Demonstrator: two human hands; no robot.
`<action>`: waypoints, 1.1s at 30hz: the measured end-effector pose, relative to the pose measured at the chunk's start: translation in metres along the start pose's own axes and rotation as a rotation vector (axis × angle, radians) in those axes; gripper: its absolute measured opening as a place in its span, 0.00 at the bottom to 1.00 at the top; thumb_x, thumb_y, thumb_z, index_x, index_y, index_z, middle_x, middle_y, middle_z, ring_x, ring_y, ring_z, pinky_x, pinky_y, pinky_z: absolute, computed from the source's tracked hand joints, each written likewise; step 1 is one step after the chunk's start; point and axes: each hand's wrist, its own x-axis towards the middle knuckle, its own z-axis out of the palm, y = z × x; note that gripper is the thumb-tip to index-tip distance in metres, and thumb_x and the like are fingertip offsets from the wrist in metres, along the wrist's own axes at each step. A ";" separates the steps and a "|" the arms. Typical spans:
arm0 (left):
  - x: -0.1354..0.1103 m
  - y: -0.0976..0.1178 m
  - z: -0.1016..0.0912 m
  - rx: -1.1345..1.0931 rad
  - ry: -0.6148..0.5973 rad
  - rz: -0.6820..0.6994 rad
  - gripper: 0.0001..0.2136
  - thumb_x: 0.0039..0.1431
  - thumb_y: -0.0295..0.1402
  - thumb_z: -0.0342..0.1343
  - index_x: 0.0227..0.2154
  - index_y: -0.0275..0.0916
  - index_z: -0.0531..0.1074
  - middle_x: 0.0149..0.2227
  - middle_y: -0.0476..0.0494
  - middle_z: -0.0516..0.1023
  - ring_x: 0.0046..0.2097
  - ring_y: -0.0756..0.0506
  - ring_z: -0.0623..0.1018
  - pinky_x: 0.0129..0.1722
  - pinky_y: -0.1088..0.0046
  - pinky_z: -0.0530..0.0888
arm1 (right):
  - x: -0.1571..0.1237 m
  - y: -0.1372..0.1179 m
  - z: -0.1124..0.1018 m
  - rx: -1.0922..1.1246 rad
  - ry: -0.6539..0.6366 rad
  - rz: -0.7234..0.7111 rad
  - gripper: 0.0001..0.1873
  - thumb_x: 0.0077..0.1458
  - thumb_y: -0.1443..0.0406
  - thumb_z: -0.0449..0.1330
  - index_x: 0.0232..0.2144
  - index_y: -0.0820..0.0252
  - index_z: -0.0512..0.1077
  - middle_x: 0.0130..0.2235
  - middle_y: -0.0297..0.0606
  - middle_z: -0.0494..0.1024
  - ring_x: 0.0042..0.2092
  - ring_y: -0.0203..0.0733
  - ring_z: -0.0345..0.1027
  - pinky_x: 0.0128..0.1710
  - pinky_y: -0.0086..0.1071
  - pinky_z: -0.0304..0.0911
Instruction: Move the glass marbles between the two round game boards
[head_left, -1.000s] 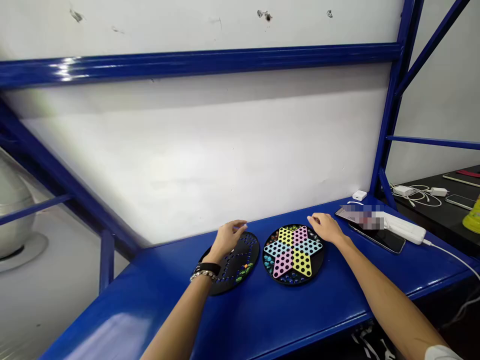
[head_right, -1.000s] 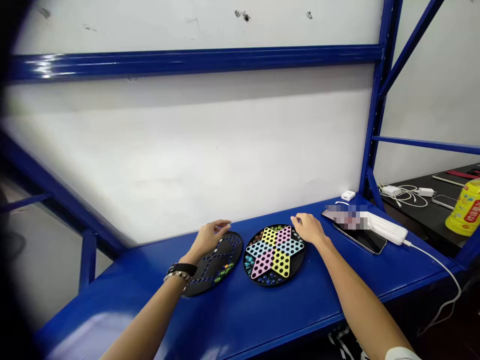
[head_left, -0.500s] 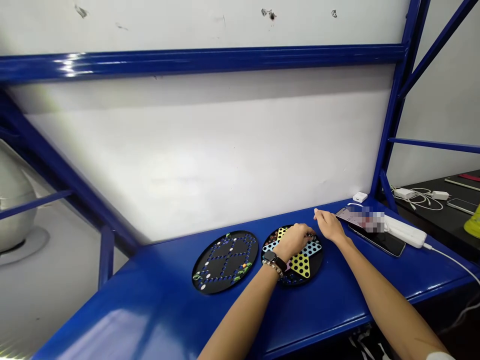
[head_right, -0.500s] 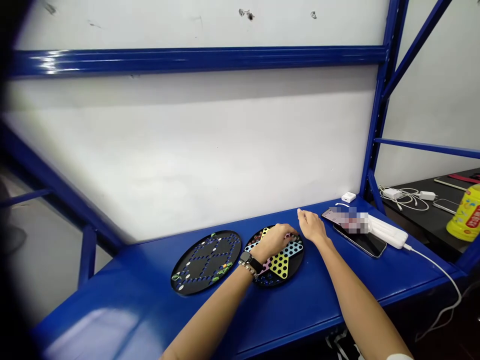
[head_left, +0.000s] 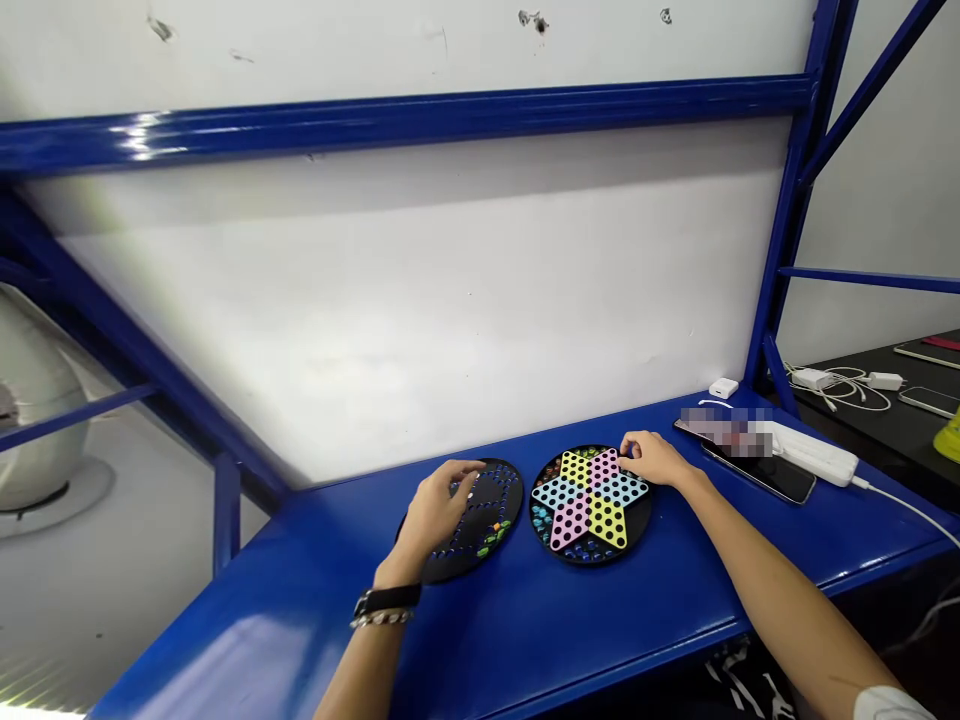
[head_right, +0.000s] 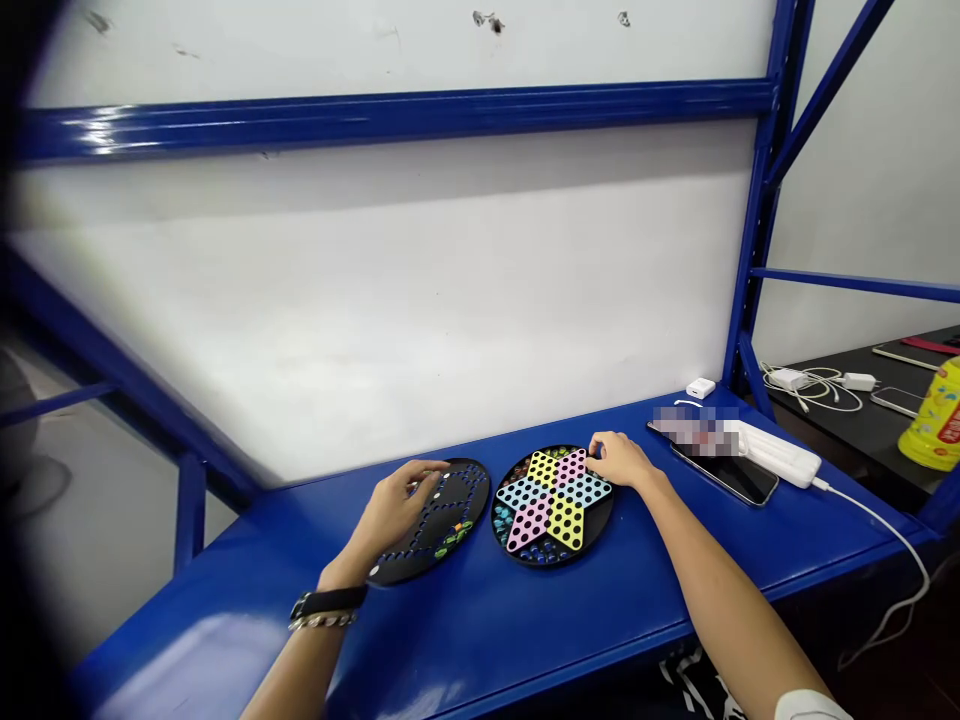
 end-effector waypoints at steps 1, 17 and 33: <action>-0.007 -0.012 -0.004 0.026 -0.009 -0.065 0.20 0.62 0.46 0.46 0.43 0.42 0.77 0.43 0.45 0.82 0.43 0.41 0.79 0.44 0.67 0.75 | 0.000 0.001 0.001 0.003 -0.001 0.000 0.07 0.51 0.59 0.63 0.32 0.56 0.73 0.26 0.30 0.71 0.27 0.34 0.62 0.26 0.28 0.48; -0.049 0.054 0.030 0.504 -0.282 0.077 0.15 0.70 0.43 0.40 0.43 0.43 0.69 0.43 0.43 0.78 0.38 0.42 0.80 0.33 0.70 0.67 | 0.001 0.003 0.001 -0.020 0.005 -0.027 0.05 0.54 0.61 0.60 0.30 0.57 0.74 0.25 0.30 0.71 0.28 0.34 0.63 0.27 0.28 0.50; -0.049 0.056 0.033 0.606 -0.258 0.042 0.20 0.71 0.38 0.35 0.35 0.40 0.72 0.34 0.39 0.82 0.37 0.40 0.82 0.32 0.69 0.68 | 0.002 0.004 0.001 -0.012 -0.003 -0.033 0.06 0.55 0.61 0.60 0.31 0.57 0.74 0.23 0.29 0.71 0.26 0.33 0.62 0.26 0.27 0.49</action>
